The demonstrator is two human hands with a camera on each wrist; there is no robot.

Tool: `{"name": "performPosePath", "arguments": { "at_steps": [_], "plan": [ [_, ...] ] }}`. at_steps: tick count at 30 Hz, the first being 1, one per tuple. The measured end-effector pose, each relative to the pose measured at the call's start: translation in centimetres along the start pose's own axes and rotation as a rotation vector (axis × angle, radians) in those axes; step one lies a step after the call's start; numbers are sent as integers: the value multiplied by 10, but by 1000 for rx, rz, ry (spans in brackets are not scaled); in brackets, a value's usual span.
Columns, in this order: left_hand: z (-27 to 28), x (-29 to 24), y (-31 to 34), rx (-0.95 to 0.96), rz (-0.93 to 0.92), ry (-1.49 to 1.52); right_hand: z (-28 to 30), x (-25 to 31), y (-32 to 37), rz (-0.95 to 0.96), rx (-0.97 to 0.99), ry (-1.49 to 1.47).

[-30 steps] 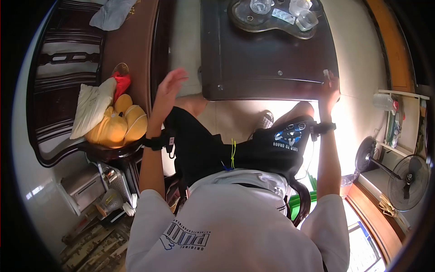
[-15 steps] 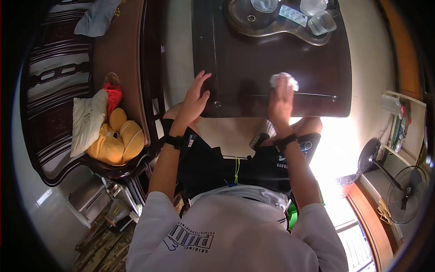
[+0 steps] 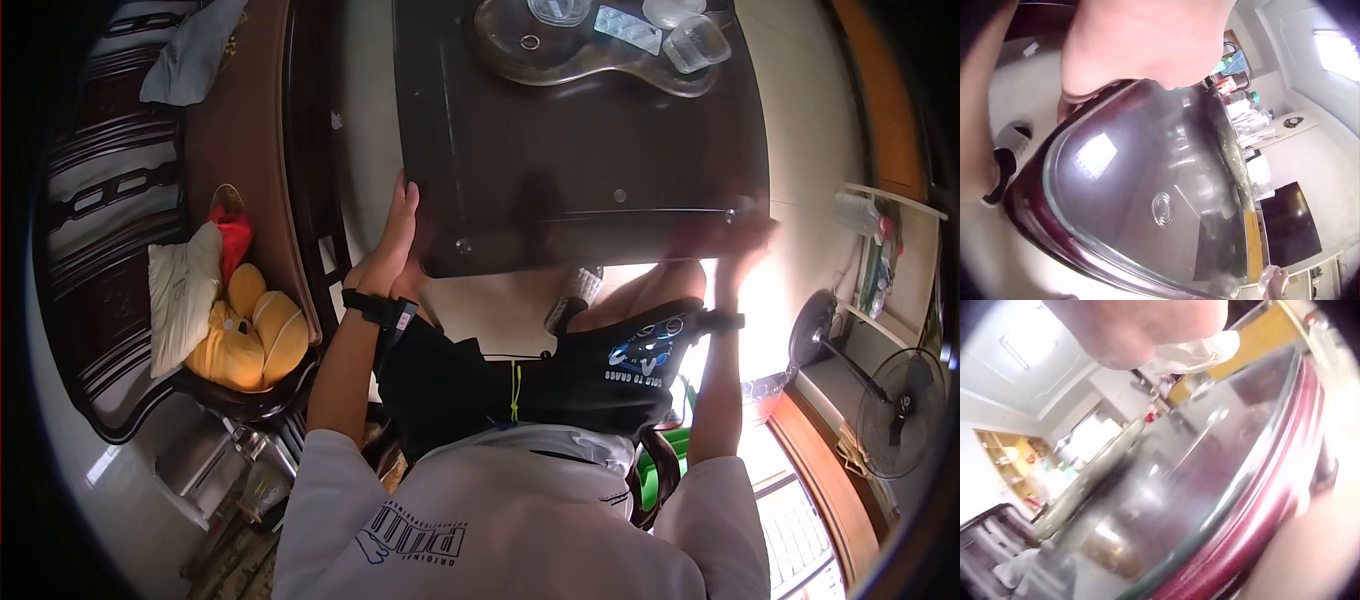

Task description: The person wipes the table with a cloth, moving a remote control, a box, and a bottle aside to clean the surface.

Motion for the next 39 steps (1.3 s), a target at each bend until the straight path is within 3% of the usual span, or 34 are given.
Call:
{"name": "performPosePath", "arguments": {
  "at_steps": [2,5,6,7,9,11,12,14,16,19,21,24,26,28,32,34,36,37,38,39],
  "plan": [
    [4,16,-2,23,47,73,25,28,-36,1,-303,510],
    [8,43,-4,-67,149,238,12,8,-62,-93,-278,421],
    [5,36,-2,-90,210,233,0,25,-56,-267,-155,437],
    [2,34,0,-114,271,229,-11,24,-54,-270,-153,436],
    [0,35,3,-149,301,251,-38,20,-49,40,-1,691],
    [13,34,-3,-188,330,271,-56,17,-39,88,-17,699],
    [30,27,-12,-219,582,640,-62,20,-36,89,-32,637],
    [29,27,-11,-243,836,1012,-67,26,-28,122,-78,523],
    [5,46,3,-215,407,298,-60,29,-29,77,-38,511],
    [1,52,2,-165,293,311,-68,19,-26,117,32,637],
    [0,41,3,-171,304,306,-78,18,-16,265,64,769],
    [-5,24,2,-161,319,331,-107,68,30,351,224,683],
    [-4,25,2,-152,327,358,-132,92,65,515,349,699],
    [-2,28,1,-85,314,449,-149,122,96,550,549,639],
    [-5,15,1,-84,332,452,-149,142,103,622,621,576],
    [-5,1,5,-11,350,430,-130,129,76,548,691,465],
    [1,24,3,-10,326,396,-105,123,46,192,650,382],
    [2,32,0,-7,304,361,-93,109,22,348,513,419],
    [2,31,-1,-6,300,365,-81,114,5,209,459,428],
    [2,31,-1,-8,275,317,-71,116,-13,276,353,413]
  ]
}}
Point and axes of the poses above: each hand's wrist, its own y-axis away from the middle knuckle, its own z-axis out of the back of the hand, x = y × z, the point moved 1 cm from there along -y, towards the middle knuckle, and after that the axes turned 15 degrees about -z, right-handed, at the moved point
